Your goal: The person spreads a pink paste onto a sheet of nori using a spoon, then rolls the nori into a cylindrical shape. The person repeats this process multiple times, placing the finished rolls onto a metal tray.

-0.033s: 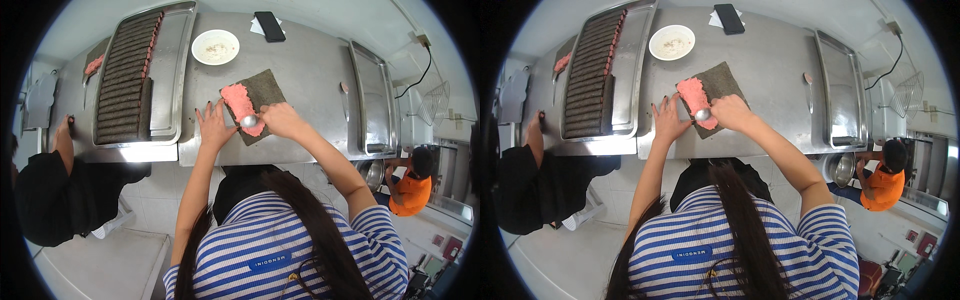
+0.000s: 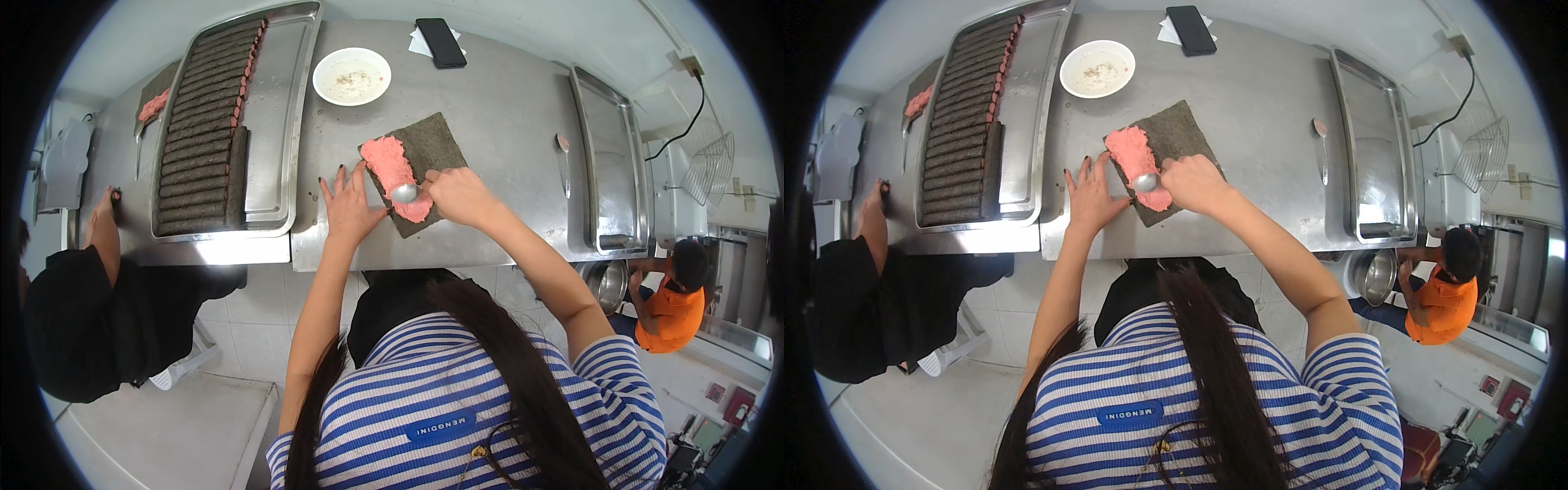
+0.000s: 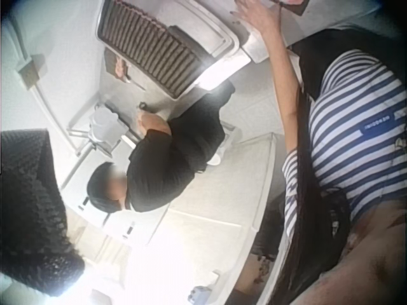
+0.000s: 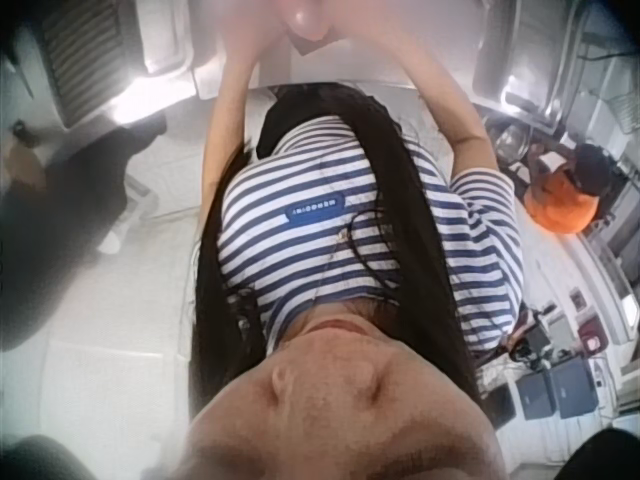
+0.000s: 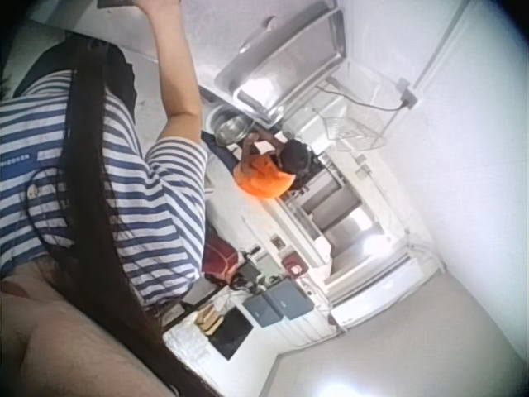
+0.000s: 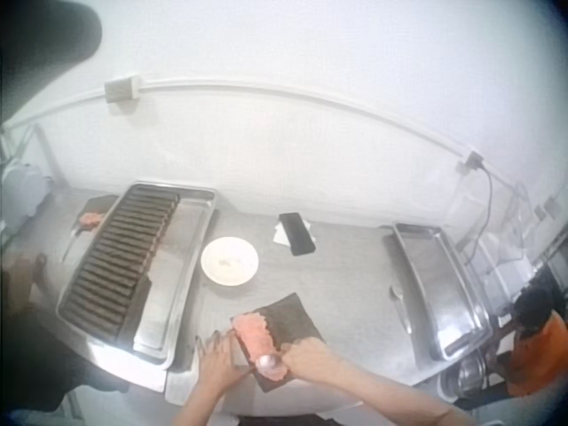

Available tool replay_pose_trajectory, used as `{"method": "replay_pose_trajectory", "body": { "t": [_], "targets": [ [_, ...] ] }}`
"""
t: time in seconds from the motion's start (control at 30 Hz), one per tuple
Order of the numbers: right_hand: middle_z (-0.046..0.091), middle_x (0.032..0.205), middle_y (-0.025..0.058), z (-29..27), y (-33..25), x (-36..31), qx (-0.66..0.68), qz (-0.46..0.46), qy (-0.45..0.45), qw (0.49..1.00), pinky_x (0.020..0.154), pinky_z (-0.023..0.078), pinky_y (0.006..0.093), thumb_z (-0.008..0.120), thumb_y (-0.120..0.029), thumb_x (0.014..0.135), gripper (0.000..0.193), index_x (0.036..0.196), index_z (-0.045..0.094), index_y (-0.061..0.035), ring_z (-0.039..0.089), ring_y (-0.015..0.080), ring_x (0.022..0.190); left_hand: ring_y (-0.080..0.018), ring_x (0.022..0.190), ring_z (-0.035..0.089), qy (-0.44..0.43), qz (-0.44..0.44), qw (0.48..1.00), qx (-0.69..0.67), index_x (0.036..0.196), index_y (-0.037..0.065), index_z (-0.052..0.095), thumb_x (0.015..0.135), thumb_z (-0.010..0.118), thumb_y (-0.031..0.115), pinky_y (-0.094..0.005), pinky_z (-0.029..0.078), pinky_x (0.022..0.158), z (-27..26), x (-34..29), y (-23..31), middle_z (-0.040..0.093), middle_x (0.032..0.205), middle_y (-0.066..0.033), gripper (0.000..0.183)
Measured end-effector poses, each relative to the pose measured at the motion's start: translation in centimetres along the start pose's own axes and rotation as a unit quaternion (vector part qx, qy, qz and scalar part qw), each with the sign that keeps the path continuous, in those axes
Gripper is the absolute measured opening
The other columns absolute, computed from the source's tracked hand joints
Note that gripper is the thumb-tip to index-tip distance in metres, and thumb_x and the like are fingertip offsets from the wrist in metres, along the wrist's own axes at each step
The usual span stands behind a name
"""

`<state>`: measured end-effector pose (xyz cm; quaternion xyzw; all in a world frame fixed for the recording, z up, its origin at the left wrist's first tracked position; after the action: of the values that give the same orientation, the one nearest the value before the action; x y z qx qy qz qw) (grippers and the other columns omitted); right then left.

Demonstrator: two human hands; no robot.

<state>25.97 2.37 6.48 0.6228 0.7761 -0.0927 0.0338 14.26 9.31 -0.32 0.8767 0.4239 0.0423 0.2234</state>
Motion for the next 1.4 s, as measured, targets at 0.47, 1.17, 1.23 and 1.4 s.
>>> {"method": "replay_pose_trajectory", "body": {
  "t": [0.47,1.17,1.23,1.4],
  "targets": [
    [0.066,0.087,0.0194,2.0,-1.2,-1.7,-0.008,0.002,-0.051,0.999,0.058,0.052,0.0415,0.056,-0.01,0.076,0.014,0.072,0.066,-0.0004,0.068,0.0316,0.071,-0.0338,0.139,0.029,-0.038,-0.025,0.999,-0.003,0.142,0.011,0.023,0.06,0.082,0.033,-0.0616,0.012,0.112,0.3,0.8,0.0,0.046,0.139,-0.0134,0.103],
    [0.061,0.076,0.0132,3.5,-2.6,-5.1,-0.063,-0.051,-0.014,0.997,0.056,0.052,0.0369,0.058,-0.012,0.074,0.012,0.07,0.065,-0.0018,0.064,0.0257,0.069,-0.0359,0.138,0.03,-0.039,-0.031,0.999,0.006,0.142,0.008,0.024,0.061,0.08,0.03,-0.0614,0.012,0.112,0.1,1.0,0.4,0.049,0.136,-0.0168,0.102],
    [0.061,0.077,0.0119,3.5,-2.2,-5.2,-0.068,-0.052,-0.028,0.996,0.058,0.052,0.0368,0.058,-0.011,0.074,0.011,0.073,0.064,-0.0017,0.064,0.0252,0.07,-0.0361,0.138,0.03,-0.039,-0.029,0.999,0.0,0.142,0.008,0.024,0.061,0.08,0.03,-0.0617,0.012,0.111,-0.1,0.9,0.5,0.049,0.136,-0.0167,0.102],
    [0.061,0.081,0.0077,1.9,0.1,-6.1,-0.047,-0.04,0.026,0.998,0.061,0.052,0.0379,0.057,-0.01,0.075,0.012,0.082,0.065,-0.004,0.063,0.0243,0.072,-0.0369,0.137,0.03,-0.041,-0.025,0.999,-0.001,0.142,0.008,0.024,0.061,0.08,0.03,-0.062,0.012,0.111,0.1,0.8,0.5,0.049,0.136,-0.0167,0.102]
  ]
}}
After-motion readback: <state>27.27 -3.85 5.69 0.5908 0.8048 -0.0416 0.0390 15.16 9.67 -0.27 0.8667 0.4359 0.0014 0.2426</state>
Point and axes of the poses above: each hand's wrist, its own x-axis towards the middle knuckle, its own z-axis out of the palm, y = z × x, the point moved 9 cm from there along x, towards the middle knuckle
